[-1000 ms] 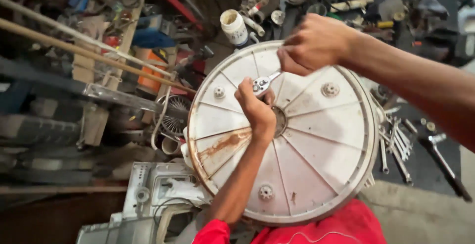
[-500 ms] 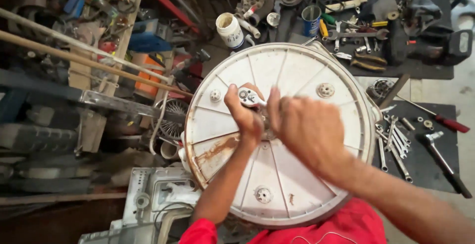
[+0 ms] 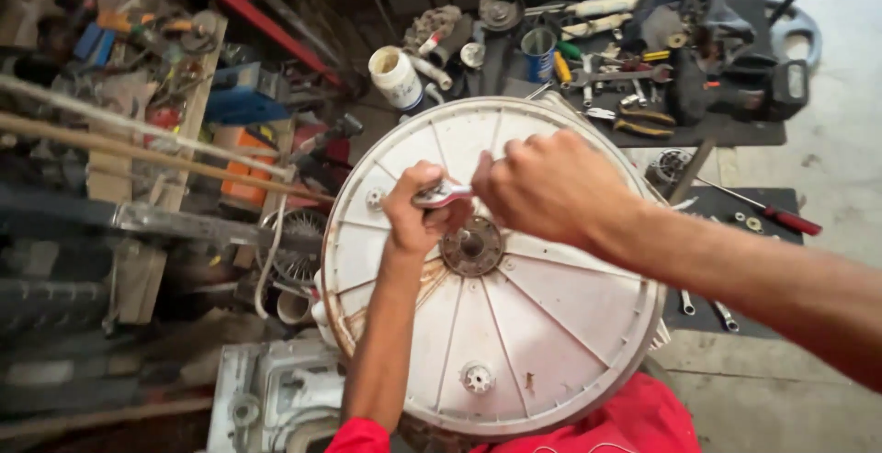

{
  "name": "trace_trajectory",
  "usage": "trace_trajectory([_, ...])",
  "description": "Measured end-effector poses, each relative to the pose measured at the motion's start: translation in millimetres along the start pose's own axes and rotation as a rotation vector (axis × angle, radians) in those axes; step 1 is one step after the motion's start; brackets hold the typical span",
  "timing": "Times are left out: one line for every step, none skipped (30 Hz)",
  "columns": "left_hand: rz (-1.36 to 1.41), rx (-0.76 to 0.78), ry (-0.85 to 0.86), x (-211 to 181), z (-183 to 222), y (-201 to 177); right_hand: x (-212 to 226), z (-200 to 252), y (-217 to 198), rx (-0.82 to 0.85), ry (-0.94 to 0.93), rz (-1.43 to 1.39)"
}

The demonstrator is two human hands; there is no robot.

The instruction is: A person uses a ratchet wrench to loosen or tighten bolts on a circular component of an appliance, likely a washing machine drum.

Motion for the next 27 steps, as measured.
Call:
trace_trajectory([0.007, -0.032, 0.009, 2, 4, 4, -3, 0, 0, 0.006, -0.025, -0.022])
trace_trajectory([0.009, -0.079, 0.004, 5, 8, 7, -6, 1, 1, 0.012, -0.05, -0.012])
trace_trajectory([0.004, -0.108, -0.003, 6, 5, 12, -13, 0, 1, 0.009, -0.062, 0.01])
trace_trajectory([0.003, -0.121, 0.003, 7, 9, 13, -19, -3, 8, 0.006, -0.073, 0.001])
trace_trajectory([-0.014, -0.183, 0.066, 7, 10, 14, -25, -5, 13, -0.066, -0.124, 0.033])
trace_trajectory([-0.03, -0.246, 0.128, 8, 12, 16, -31, -7, 17, -0.139, -0.174, 0.064])
trace_trajectory([-0.034, -0.269, 0.13, 9, 15, 19, -42, -15, 39, -0.141, -0.185, 0.043])
trace_trajectory([-0.092, -0.329, 0.213, 6, 18, 23, -49, -23, 57, -0.216, -0.296, -0.032])
trace_trajectory([-0.152, -0.371, 0.305, 2, 16, 28, -59, -31, 73, -0.299, -0.405, -0.09])
trace_trajectory([-0.158, -0.378, 0.316, 5, 13, 34, -66, -48, 84, -0.309, -0.414, -0.093])
trace_trajectory([-0.173, -0.583, 0.423, 4, 15, 33, -67, -62, 90, -0.474, -0.558, -0.201])
trace_trajectory([-0.186, -0.789, 0.529, 4, 18, 32, -69, -74, 97, -0.639, -0.699, -0.31])
trace_trajectory([-0.184, -0.799, 0.529, 6, 20, 35, -77, -83, 109, -0.636, -0.704, -0.319])
trace_trajectory([-0.199, -0.798, 0.502, 10, 21, 38, -85, -90, 121, -0.683, -0.71, -0.319])
trace_trajectory([-0.224, -0.818, 0.47, 11, 33, 39, -82, -98, 135, -0.734, -0.713, -0.342])
trace_trajectory([-0.231, -0.848, 0.465, 10, 44, 42, -63, -86, 134, -0.737, -0.716, -0.375])
trace_trajectory([-0.256, -0.782, 0.416, 7, 31, 51, -72, -74, 123, -0.689, -0.631, -0.334])
trace_trajectory([-0.282, -0.716, 0.368, 4, 19, 60, -80, -62, 112, -0.642, -0.544, -0.293])
trace_trajectory([-0.275, -0.719, 0.381, 0, 19, 60, -70, -49, 86, -0.642, -0.558, -0.291])
trace_trajectory([-0.293, -0.705, 0.353, -3, 20, 60, -64, -46, 75, -0.247, -0.307, -0.254])
trace_trajectory([-0.301, -0.682, 0.316, -1, 18, 64, -66, -29, 65, 0.153, -0.04, -0.197])
trace_trajectory([-0.284, -0.677, 0.318, 7, 17, 53, -41, -17, 45, 0.163, -0.044, -0.182])
trace_trajectory([-0.227, -0.743, 0.349, 13, 16, 39, -24, -4, 31, 0.299, 0.162, -0.056])
trace_trajectory([-0.17, -0.809, 0.379, 20, 13, 26, -8, 12, 15, 0.426, 0.372, 0.073])
trace_trajectory([-0.162, -0.794, 0.38, 4, 20, 41, 18, 14, 0, 0.425, 0.38, 0.088])
trace_trajectory([-0.294, -0.751, 0.345, -12, 26, 58, 42, 19, -11, 0.482, 0.496, -0.048])
trace_trajectory([-0.429, -0.708, 0.315, -28, 33, 75, 68, 24, -21, 0.531, 0.608, -0.189])
Point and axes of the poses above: each hand's wrist, its own z-axis away from the middle knuckle, its own y-axis out of the palm, x = y × z, the point moved 4 cm from there along -z, towards the middle knuckle, and after that the axes turned 4 degrees about -x, right-handed, at the moved point
